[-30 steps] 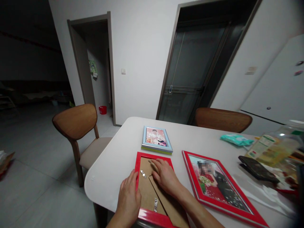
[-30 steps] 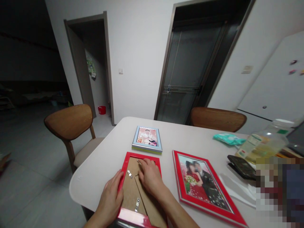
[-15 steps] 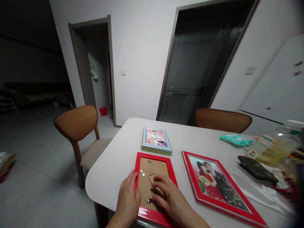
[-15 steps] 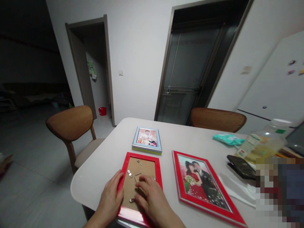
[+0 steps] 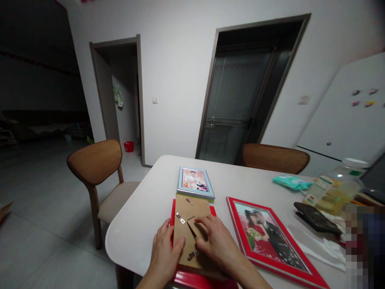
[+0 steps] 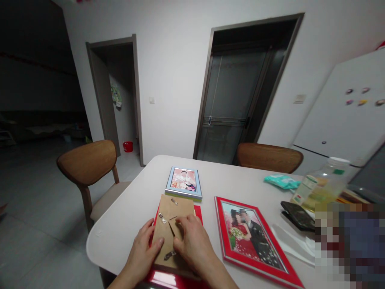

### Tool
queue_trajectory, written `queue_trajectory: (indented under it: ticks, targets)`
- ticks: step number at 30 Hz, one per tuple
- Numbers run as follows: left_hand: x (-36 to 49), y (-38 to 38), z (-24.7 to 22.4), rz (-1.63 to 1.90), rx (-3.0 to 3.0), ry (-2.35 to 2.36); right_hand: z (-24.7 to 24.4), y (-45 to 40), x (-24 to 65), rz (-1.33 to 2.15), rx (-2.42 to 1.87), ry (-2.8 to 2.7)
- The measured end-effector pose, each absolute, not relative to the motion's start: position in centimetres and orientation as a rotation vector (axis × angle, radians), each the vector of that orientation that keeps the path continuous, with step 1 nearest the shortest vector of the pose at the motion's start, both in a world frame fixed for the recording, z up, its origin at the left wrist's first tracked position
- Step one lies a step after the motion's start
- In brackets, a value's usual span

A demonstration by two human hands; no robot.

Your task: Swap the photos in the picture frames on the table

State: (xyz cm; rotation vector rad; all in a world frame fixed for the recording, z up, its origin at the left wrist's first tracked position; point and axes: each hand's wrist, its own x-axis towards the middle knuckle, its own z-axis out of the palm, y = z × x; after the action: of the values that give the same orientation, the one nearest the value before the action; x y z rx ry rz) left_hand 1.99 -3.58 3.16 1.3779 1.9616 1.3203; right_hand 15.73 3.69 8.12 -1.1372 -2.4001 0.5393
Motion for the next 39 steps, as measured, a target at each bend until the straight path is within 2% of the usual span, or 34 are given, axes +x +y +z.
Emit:
queue_trajectory:
  ticks: [4, 8, 14, 21, 23, 25, 27, 29, 34, 39]
  targets:
    - [0.6, -3.4, 5.1, 1.514, 1.034, 1.555, 9.8, 3.2, 15.5, 0.629, -0.965, -2.334]
    - [-3.7, -4.8, 5.3, 1.486, 0.91, 1.543, 8.2, 4.5, 17.2, 0.644, -1.079, -2.254]
    - [-9.9, -7.3, 3.2, 1.419, 0.846, 1.769, 3.5, 6.6, 19.9, 0.406, -1.473, -2.359]
    - [-12.0, -7.3, 2.7, 1.339, 0.966, 2.239, 3.5, 7.5, 19.5, 0.485, -1.53, -2.299]
    - [-11.0, -7.0, 3.1, 1.333, 1.103, 2.375, 4.1, 7.5, 19.6, 0.653, -1.54, -2.15]
    - [-8.5, -6.6, 3.7, 1.308, 1.328, 2.449, 4.8, 7.1, 19.6, 0.999, -1.478, -1.916]
    - [-4.5, -6.0, 4.3, 1.275, 1.515, 2.348, 5.6, 6.4, 19.6, 1.385, -1.345, -1.638]
    - [0.1, -5.4, 4.7, 1.197, 1.732, 2.117, 6.5, 5.6, 19.4, 1.611, -1.212, -1.422]
    - [8.0, -4.1, 5.8, 1.057, 2.167, 1.68, 7.7, 4.5, 18.8, 1.661, -1.08, -1.304]
    - [6.2, -4.2, 8.2, 1.297, 2.158, 1.709, 6.8, 5.8, 19.7, 1.538, -1.131, -1.497]
